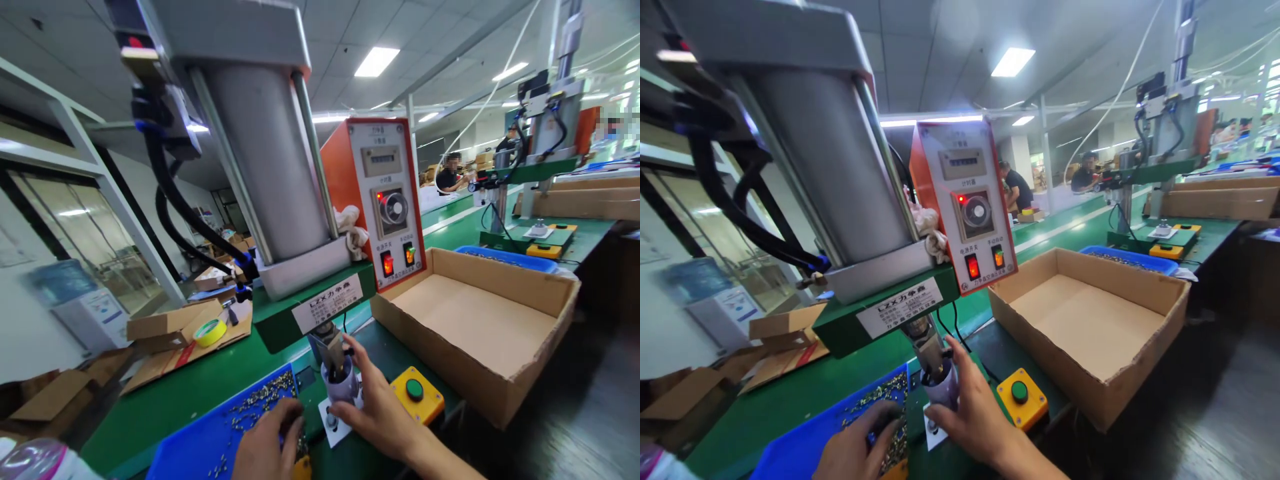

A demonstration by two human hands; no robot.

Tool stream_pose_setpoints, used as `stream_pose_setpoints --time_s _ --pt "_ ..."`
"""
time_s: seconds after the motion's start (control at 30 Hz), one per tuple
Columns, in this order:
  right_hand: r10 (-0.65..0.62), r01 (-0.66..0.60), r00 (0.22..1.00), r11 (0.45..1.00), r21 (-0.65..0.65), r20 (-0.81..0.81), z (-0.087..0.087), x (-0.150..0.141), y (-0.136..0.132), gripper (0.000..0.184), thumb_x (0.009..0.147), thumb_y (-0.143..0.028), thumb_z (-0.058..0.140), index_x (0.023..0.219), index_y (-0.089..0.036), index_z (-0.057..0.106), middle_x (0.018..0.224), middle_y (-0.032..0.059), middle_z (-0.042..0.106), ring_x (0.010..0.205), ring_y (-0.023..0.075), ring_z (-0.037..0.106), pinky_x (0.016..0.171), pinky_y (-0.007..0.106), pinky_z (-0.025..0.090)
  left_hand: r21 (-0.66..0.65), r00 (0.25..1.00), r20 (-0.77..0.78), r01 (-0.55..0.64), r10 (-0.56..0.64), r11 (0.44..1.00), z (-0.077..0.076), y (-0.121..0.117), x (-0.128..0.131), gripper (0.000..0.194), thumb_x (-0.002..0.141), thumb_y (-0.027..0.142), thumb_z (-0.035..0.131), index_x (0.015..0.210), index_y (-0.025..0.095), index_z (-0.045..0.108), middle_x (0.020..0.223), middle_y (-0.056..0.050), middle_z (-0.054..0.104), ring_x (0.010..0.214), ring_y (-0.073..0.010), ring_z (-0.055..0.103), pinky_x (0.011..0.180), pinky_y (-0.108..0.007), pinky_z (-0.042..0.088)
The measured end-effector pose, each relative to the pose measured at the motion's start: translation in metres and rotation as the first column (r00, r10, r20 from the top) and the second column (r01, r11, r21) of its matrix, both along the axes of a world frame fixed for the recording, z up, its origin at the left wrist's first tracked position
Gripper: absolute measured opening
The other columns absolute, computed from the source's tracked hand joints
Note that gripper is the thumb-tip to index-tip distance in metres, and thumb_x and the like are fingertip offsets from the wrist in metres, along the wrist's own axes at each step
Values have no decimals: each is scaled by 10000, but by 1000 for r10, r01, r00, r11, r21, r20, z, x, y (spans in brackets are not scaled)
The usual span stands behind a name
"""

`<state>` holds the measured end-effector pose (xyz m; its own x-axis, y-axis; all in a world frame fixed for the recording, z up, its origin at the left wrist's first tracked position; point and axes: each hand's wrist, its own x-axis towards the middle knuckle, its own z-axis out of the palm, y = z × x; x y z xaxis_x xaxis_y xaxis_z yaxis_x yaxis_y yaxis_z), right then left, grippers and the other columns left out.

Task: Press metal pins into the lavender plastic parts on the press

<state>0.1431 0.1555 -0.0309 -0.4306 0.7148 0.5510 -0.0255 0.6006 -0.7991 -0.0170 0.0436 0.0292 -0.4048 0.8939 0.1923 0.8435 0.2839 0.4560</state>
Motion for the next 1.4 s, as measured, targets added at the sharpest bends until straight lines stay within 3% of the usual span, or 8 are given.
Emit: stream_pose_setpoints --time_s 0.1,0.3,0.43,0.63,1.03,1.23,1.4 --pt "-13 13 1000 1000 -9 -25 -1 -18 1 815 682 -142 648 1420 -200 306 1295 97 573 1189 232 541 1019 366 434 24 994 83 66 -68 998 20 19 7 231 813 315 459 903 240 659 918 -22 733 890 -182 668 819 -292 472" --pt "-100 99 995 995 23 24 -6 -24 2 846 618 -84 625 1412 -155 339 1261 117 596 1163 266 546 1022 423 426 105 994 43 91 -96 990 48 40 28 238 793 367 497 791 210 676 816 -25 696 774 -185 630 752 -306 449" --pt "-74 74 997 997 -7 29 -5 -24 2 833 617 -89 610 1407 -138 350 1314 125 559 1220 275 499 1052 436 401 -15 994 -33 103 -103 995 62 57 41 202 736 308 526 772 187 684 816 -43 688 826 -205 625 793 -325 432" --pt "-27 28 999 999 -24 23 -2 -23 3 820 624 -90 595 1401 -139 338 1348 132 533 1238 262 501 1089 461 348 -137 968 -72 231 -243 963 64 70 43 111 721 219 500 695 189 603 802 -49 684 845 -195 620 783 -318 430" --pt "-56 56 998 998 12 -25 -9 -26 4 798 615 -88 590 1380 -147 373 1340 120 546 1234 269 497 1069 458 377 -158 973 -27 222 -229 962 68 77 45 30 603 164 532 603 193 525 689 -3 614 672 -141 563 660 -283 409" --pt "-63 63 998 998 -9 0 -8 -28 2 831 586 -54 601 1381 -160 382 1293 112 574 1175 272 527 1023 443 418 -156 973 -23 222 -229 962 68 74 46 35 582 159 546 594 192 543 689 -6 632 685 -151 577 648 -280 408" --pt "-46 45 992 999 7 121 3 -15 3 857 594 -80 663 1397 -185 384 1277 112 589 1164 284 539 1023 463 403 -86 981 -2 193 -194 977 75 61 42 177 651 243 562 788 188 660 787 -17 690 764 -175 618 695 -284 442"
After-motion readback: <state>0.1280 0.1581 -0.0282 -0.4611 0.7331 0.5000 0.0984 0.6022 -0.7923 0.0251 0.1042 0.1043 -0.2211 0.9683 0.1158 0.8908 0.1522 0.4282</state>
